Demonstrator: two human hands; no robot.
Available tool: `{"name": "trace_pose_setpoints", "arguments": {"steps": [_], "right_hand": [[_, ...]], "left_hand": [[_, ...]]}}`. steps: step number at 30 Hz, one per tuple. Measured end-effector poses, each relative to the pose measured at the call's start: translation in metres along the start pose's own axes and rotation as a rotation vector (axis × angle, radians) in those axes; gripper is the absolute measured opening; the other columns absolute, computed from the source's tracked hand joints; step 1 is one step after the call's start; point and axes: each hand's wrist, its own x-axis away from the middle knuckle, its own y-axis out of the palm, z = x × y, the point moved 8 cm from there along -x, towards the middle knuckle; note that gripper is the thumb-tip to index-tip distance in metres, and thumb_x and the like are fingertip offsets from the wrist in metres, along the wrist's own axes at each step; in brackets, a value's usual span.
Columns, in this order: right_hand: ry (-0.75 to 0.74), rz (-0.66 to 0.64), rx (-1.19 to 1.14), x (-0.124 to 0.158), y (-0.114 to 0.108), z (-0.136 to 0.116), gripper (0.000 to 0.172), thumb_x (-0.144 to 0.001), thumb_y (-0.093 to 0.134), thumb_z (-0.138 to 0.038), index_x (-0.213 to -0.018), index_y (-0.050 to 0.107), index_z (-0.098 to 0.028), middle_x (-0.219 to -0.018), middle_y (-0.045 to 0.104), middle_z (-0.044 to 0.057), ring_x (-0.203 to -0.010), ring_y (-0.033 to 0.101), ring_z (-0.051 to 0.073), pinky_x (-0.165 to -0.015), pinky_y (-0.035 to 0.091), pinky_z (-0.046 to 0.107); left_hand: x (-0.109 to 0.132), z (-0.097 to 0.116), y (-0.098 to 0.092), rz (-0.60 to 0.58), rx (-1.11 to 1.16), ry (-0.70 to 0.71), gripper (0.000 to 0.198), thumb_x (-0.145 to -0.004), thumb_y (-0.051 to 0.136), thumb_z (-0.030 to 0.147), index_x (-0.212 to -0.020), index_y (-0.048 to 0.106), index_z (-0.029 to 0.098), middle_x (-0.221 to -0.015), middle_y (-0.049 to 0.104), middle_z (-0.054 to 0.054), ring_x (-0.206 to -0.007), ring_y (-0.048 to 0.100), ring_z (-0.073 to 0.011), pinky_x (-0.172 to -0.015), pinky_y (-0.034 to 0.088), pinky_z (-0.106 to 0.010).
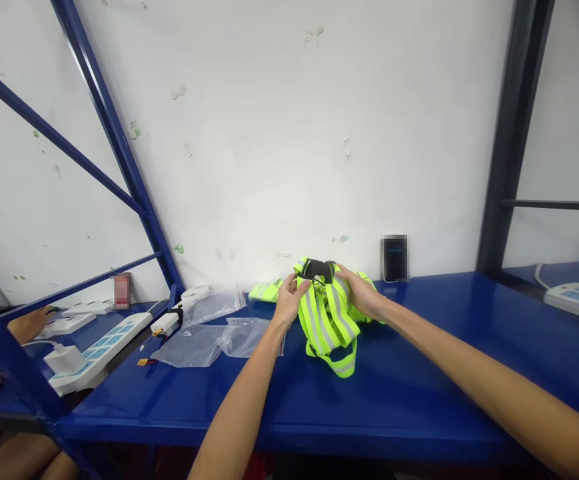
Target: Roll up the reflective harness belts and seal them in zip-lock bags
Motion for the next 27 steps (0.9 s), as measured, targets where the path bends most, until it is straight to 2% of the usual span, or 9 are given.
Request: {"name": "trace_pose_setpoints", "arguments": {"steps": [5,9,11,13,15,18,22,24,27], "right_hand": [[0.111,-0.18,-0.181,0.017,0.006,0.004,0.035,-0.079,0.065,-0.03,-0.113,0.062,-0.021,-0.106,0.072,0.008,-0.099,0.067,0.025,-0.09,0.051,0.039],[0.16,-0.226,-0.217,0.022,0.004,0.009,0.031,-0.075,0.069,-0.022,-0.105,0.066,-0.018,-0.103,0.073,0.008,-0.098,0.067,0.024,-0.092,0.05,0.037],[0.173,-0.222,-0.194,0.023,0.004,0.014,0.033,-0.074,0.068,-0.019,-0.107,0.067,-0.019,-0.106,0.072,0.007,-0.103,0.066,0.023,-0.094,0.049,0.036],[0.163,-0.154,-0.155,0.021,0.0,0.02,0.039,-0.074,0.068,-0.018,-0.112,0.065,-0.024,-0.111,0.071,0.005,-0.108,0.064,0.023,-0.097,0.048,0.036],[0.12,-0.037,-0.076,0.017,-0.011,0.022,0.04,-0.074,0.069,-0.021,-0.114,0.065,-0.027,-0.112,0.07,0.004,-0.11,0.062,0.023,-0.097,0.048,0.037],[0.035,0.071,0.068,0.012,-0.025,0.018,0.043,-0.072,0.075,-0.028,-0.114,0.066,-0.023,-0.105,0.071,0.006,-0.105,0.064,0.026,-0.094,0.051,0.039],[-0.035,0.183,0.176,0.009,-0.041,0.006,0.057,-0.063,0.082,-0.027,-0.116,0.065,-0.017,-0.098,0.071,0.007,-0.097,0.066,0.025,-0.091,0.052,0.039],[0.007,0.127,0.135,0.01,-0.037,0.008,0.052,-0.063,0.082,-0.028,-0.112,0.067,-0.017,-0.096,0.072,0.007,-0.094,0.067,0.024,-0.087,0.054,0.037],[0.163,-0.082,0.047,0.015,-0.019,0.021,0.031,-0.07,0.077,-0.036,-0.092,0.071,-0.015,-0.086,0.073,0.007,-0.081,0.069,0.021,-0.074,0.056,0.031]], "left_hand": [[0.012,-0.008,-0.006,0.002,0.018,-0.045,0.051,-0.068,0.076,0.049,-0.102,0.055,0.018,-0.093,0.071,-0.007,-0.072,0.068,-0.0187,-0.068,0.053,-0.029],[0.017,-0.015,-0.007,0.088,-0.014,-0.081,0.055,-0.066,0.077,0.048,-0.108,0.058,0.018,-0.095,0.071,-0.007,-0.085,0.067,-0.0214,-0.074,0.053,-0.03],[0.017,-0.015,-0.004,0.111,-0.037,-0.031,0.052,-0.069,0.075,0.047,-0.109,0.06,0.017,-0.102,0.07,-0.009,-0.099,0.065,-0.0232,-0.083,0.051,-0.031],[0.017,-0.011,-0.001,0.116,-0.06,0.053,0.048,-0.075,0.071,0.046,-0.112,0.059,0.018,-0.112,0.067,-0.009,-0.11,0.06,-0.023,-0.09,0.048,-0.031],[0.017,-0.007,-0.002,0.141,-0.089,0.111,0.043,-0.078,0.067,0.045,-0.111,0.059,0.018,-0.115,0.066,-0.009,-0.111,0.059,-0.0218,-0.092,0.046,-0.03],[0.018,-0.003,-0.01,0.2,-0.137,0.121,0.039,-0.079,0.066,0.046,-0.102,0.06,0.016,-0.104,0.068,-0.008,-0.101,0.063,-0.0209,-0.087,0.048,-0.029],[0.019,0.001,-0.016,0.235,-0.199,0.101,0.037,-0.075,0.069,0.047,-0.092,0.062,0.015,-0.091,0.069,-0.006,-0.085,0.064,-0.0196,-0.076,0.048,-0.028],[0.021,0.005,-0.016,0.242,-0.233,0.12,0.035,-0.075,0.069,0.046,-0.089,0.061,0.016,-0.085,0.067,-0.005,-0.081,0.062,-0.0188,-0.073,0.047,-0.027],[0.025,0.015,-0.017,0.28,-0.275,0.188,0.031,-0.078,0.067,0.046,-0.086,0.057,0.018,-0.081,0.064,-0.002,-0.079,0.06,-0.0173,-0.071,0.046,-0.025]]}}
